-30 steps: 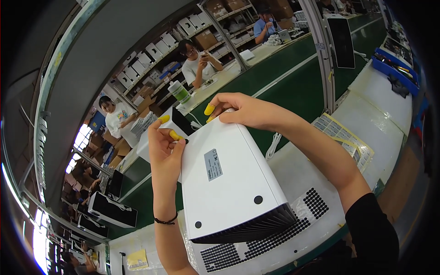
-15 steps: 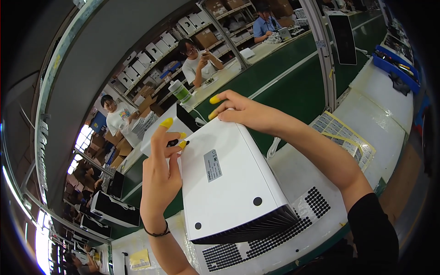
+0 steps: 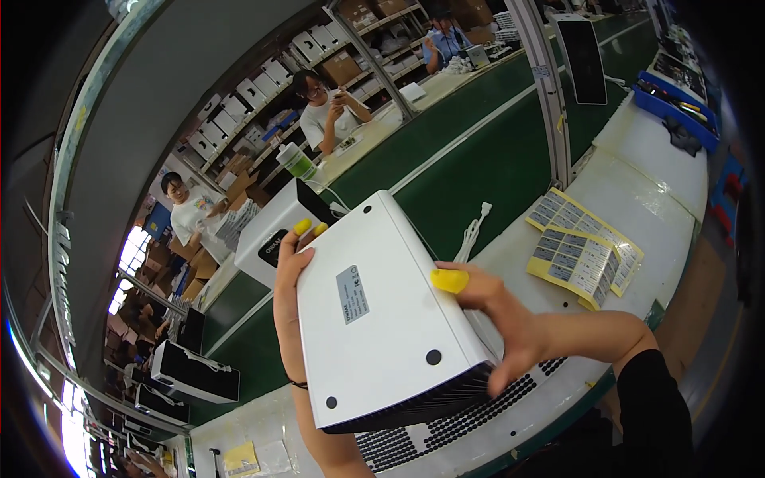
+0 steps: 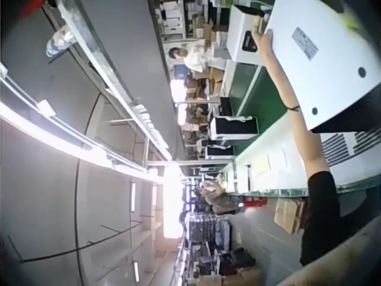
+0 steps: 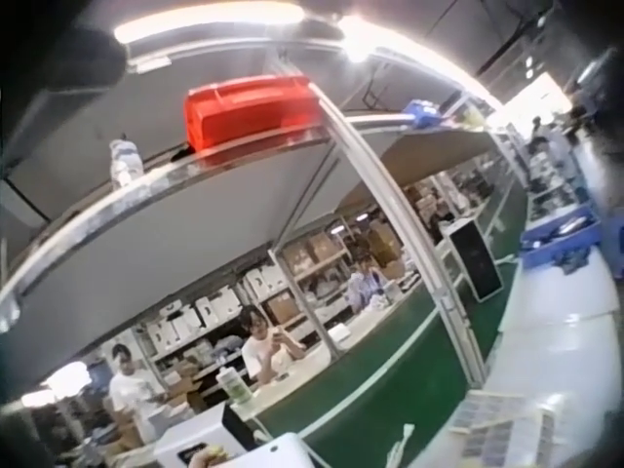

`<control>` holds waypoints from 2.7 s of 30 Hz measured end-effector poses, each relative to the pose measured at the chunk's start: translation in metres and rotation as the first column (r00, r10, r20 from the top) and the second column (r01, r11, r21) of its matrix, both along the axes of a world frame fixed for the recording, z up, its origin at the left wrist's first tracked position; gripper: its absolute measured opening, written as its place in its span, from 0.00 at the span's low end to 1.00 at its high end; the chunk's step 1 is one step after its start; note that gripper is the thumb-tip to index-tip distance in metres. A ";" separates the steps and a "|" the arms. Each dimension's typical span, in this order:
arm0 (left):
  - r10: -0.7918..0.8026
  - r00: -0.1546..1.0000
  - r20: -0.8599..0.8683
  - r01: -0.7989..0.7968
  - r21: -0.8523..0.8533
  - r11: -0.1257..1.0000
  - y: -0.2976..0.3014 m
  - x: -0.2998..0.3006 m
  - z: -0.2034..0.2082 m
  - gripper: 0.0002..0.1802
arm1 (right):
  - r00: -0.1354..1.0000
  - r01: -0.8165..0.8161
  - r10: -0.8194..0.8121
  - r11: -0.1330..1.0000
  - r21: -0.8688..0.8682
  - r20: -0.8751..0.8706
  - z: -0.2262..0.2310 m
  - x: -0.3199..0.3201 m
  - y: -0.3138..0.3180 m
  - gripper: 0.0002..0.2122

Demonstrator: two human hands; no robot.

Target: Applying rubber feet and serial number stickers to the bottom of computer cases on an assembly line.

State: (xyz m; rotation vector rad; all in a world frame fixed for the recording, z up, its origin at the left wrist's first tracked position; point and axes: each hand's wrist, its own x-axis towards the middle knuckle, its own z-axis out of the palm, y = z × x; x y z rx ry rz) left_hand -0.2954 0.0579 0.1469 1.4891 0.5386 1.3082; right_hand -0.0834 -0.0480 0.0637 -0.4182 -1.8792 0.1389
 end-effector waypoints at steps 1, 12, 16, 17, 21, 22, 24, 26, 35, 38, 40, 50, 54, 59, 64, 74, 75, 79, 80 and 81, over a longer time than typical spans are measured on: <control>-0.066 0.985 0.158 0.114 -0.322 0.940 -0.005 -0.002 0.014 0.24 | 0.998 -0.005 0.004 1.000 -0.022 -0.061 0.010 -0.016 -0.017 0.51; 0.070 0.979 0.191 0.003 -0.360 0.933 0.032 -0.045 -0.139 0.24 | 0.841 -0.239 -0.024 0.880 -0.410 -0.541 0.066 0.024 0.063 0.37; 0.185 0.980 -0.068 -0.195 -0.459 0.867 -0.014 -0.064 -0.191 0.22 | 0.792 -0.235 -0.010 0.918 -0.320 -0.610 0.076 0.038 0.098 0.32; 0.186 0.978 -0.097 -0.210 -0.488 0.848 -0.025 -0.068 -0.200 0.22 | 0.802 -0.216 -0.025 0.920 -0.328 -0.597 0.074 0.043 0.103 0.29; 0.190 0.956 -0.222 -0.278 -0.487 0.828 -0.051 -0.091 -0.238 0.21 | 0.841 0.030 -0.132 0.980 -0.199 -0.525 0.065 0.059 0.144 0.30; 0.179 0.952 -0.250 -0.284 -0.495 0.821 -0.056 -0.093 -0.242 0.21 | 0.839 0.140 -0.190 0.981 -0.134 -0.510 0.061 0.064 0.156 0.30; 0.174 0.949 -0.265 -0.289 -0.498 0.817 -0.064 -0.092 -0.247 0.21 | 0.819 0.307 -0.309 0.948 -0.087 -0.483 0.047 0.077 0.189 0.30; 0.185 0.939 -0.292 -0.314 -0.499 0.808 -0.070 -0.090 -0.245 0.20 | 0.721 0.569 -0.491 0.822 0.013 -0.488 0.034 0.082 0.217 0.30; 0.558 0.788 -0.259 -0.598 -0.109 0.794 -0.012 -0.090 -0.198 0.18 | 0.563 0.812 -0.764 0.582 0.041 -0.314 0.021 0.085 0.260 0.34; 0.698 0.711 -0.086 -0.701 -0.007 0.713 0.071 -0.072 -0.150 0.23 | 0.535 0.832 -0.819 0.553 -0.038 -0.208 0.015 0.103 0.260 0.36; 0.790 0.612 -0.030 -0.785 0.104 0.611 0.126 -0.083 -0.115 0.29 | 0.462 0.871 -0.872 0.480 -0.103 -0.160 0.018 0.102 0.248 0.37; 0.763 0.636 0.116 -0.760 -0.077 0.645 0.223 -0.050 -0.037 0.39 | 0.682 0.731 -0.718 0.670 0.127 -0.142 -0.010 0.091 0.177 0.19; 0.726 0.628 0.280 -0.712 -0.169 0.681 0.227 -0.054 -0.034 0.30 | 0.952 0.280 -0.305 0.846 -0.454 0.018 -0.026 0.071 0.167 0.16; 0.772 0.565 0.290 -0.768 -0.158 0.621 0.198 -0.028 -0.036 0.28 | 0.945 -0.230 -0.135 0.373 -0.899 -0.298 -0.050 0.062 0.203 0.28; 0.669 0.654 0.352 -0.682 -0.107 0.723 0.171 -0.024 -0.040 0.32 | 0.828 -0.561 -0.019 -0.007 -0.828 -0.560 -0.043 0.068 0.217 0.48; 0.480 0.832 0.276 -0.523 0.105 0.846 0.139 -0.023 -0.050 0.33 | 0.778 -0.624 -0.230 -0.170 -0.763 -0.585 -0.046 0.081 0.210 0.47; 0.478 0.832 0.281 -0.520 0.098 0.848 0.138 -0.024 -0.054 0.33 | 0.775 -0.625 -0.249 -0.164 -0.763 -0.581 -0.046 0.084 0.207 0.46; 0.223 0.928 0.298 -0.307 0.273 0.912 0.131 -0.018 -0.065 0.33 | 0.692 -0.722 -0.148 -0.168 -0.671 -0.707 -0.053 0.091 0.193 0.44; 0.144 0.926 0.350 -0.231 0.222 0.947 0.128 -0.016 -0.067 0.32 | 0.682 -0.731 -0.167 -0.133 -0.669 -0.712 -0.053 0.086 0.189 0.40; 0.067 0.912 0.405 -0.150 0.176 0.973 0.124 -0.013 -0.069 0.31 | 0.672 -0.739 -0.185 -0.098 -0.667 -0.717 -0.055 0.081 0.184 0.36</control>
